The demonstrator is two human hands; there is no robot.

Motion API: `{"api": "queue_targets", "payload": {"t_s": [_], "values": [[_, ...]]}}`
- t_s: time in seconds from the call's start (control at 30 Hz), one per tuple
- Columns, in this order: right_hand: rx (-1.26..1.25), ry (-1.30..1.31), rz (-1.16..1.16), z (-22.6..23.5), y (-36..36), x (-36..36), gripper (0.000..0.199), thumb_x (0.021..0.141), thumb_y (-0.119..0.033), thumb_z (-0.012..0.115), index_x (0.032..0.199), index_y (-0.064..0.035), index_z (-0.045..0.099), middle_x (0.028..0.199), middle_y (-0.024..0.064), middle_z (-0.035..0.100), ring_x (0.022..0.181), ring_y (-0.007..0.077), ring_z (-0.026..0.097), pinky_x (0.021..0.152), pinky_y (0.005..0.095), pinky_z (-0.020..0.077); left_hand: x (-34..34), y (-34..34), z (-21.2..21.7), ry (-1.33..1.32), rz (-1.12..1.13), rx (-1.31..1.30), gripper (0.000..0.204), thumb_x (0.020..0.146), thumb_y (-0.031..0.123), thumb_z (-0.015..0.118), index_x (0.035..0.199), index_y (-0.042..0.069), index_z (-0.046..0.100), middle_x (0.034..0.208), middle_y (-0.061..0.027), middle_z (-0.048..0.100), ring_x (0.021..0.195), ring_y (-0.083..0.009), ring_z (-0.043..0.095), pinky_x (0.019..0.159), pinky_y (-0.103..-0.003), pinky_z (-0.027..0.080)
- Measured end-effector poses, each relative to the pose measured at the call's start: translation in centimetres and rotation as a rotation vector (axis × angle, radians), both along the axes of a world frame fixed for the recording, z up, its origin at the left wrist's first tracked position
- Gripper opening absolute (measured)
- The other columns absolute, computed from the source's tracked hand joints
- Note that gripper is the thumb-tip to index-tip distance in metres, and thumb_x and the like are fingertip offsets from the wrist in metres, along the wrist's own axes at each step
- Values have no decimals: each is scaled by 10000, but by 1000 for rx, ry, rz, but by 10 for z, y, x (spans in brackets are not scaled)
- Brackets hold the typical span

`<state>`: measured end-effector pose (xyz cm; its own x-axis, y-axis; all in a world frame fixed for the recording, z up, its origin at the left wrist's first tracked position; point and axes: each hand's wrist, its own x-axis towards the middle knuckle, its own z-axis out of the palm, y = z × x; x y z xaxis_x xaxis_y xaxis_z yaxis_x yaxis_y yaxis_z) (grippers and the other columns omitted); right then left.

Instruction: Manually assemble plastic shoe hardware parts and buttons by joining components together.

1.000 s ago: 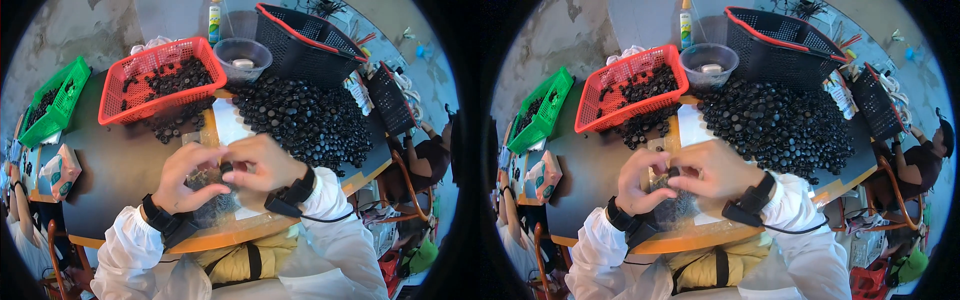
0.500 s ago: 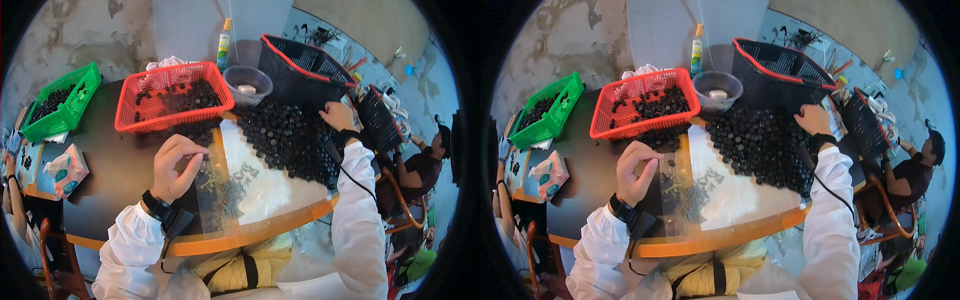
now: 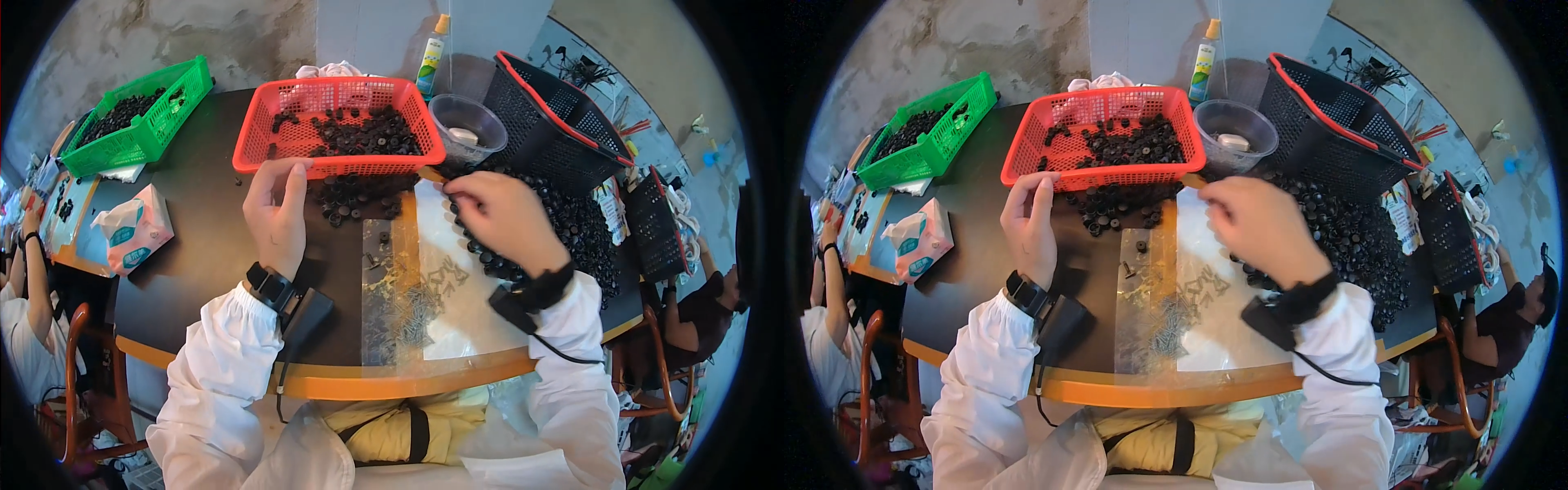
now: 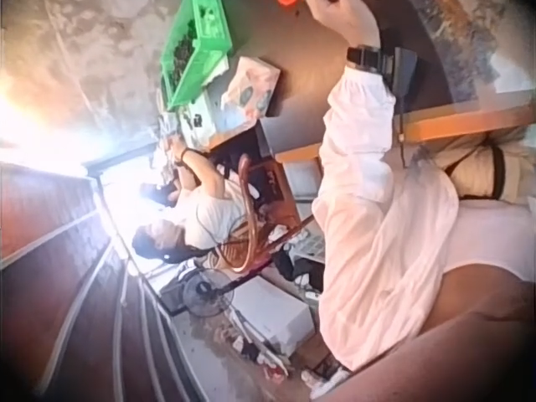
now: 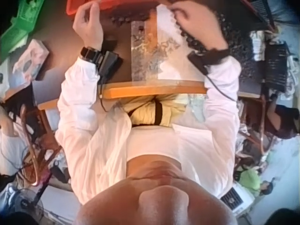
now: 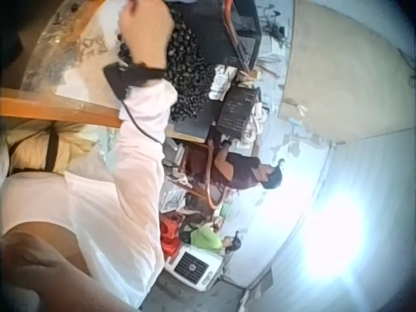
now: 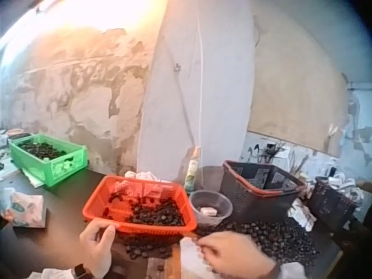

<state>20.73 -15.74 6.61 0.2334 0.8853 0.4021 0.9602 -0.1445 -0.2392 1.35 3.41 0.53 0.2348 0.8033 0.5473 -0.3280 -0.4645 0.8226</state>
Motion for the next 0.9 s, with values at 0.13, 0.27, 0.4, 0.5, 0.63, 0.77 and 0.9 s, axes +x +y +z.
{"api": "queue_targets", "payload": {"t_s": [0.13,0.27,0.4,0.5,0.63,0.77,0.9], "values": [[-28,-35,173,-34,41,-6,295,796,-102,615,1090,-71,633,1026,90,606,951,294,614,810,382,505,-1,9,-6,122,-134,201,117,940,93,575,955,7,652,863,4,620,816,-60,538,746,-233,433],[-126,63,424,-42,61,7,325,763,-14,651,1082,-61,614,1002,95,607,987,321,575,872,393,467,2,2,5,427,-413,734,57,772,63,670,823,51,692,829,-49,606,792,-206,541,738,-318,432],[-178,95,358,-44,61,7,277,763,-30,671,1029,-55,598,952,108,619,965,318,585,840,399,474,4,-1,-3,602,-421,831,167,738,143,731,898,106,699,846,-27,595,821,-234,537,770,-349,435],[-211,101,304,-42,58,5,264,761,-43,677,1014,-55,603,944,106,615,954,309,588,823,391,479,3,0,-10,630,-421,848,233,721,197,767,933,129,702,891,-22,588,837,-238,533,771,-355,443],[-128,111,301,-36,43,4,202,764,-55,675,960,-46,625,908,106,602,894,291,606,772,370,497,6,-5,-14,656,-454,876,225,732,210,767,939,145,708,912,-20,579,858,-231,533,778,-357,446],[-15,156,278,-28,22,-9,202,770,-44,688,965,-32,637,902,98,611,815,249,634,716,331,520,6,-15,-11,611,-522,909,208,741,203,754,936,148,709,904,-13,570,867,-226,536,781,-355,445],[-56,364,192,-34,6,-21,242,773,-21,705,1009,-20,652,969,94,650,834,184,664,717,278,535,8,-28,-10,634,-535,1004,143,750,183,732,877,135,686,900,-1,567,871,-224,540,780,-348,447]]}}
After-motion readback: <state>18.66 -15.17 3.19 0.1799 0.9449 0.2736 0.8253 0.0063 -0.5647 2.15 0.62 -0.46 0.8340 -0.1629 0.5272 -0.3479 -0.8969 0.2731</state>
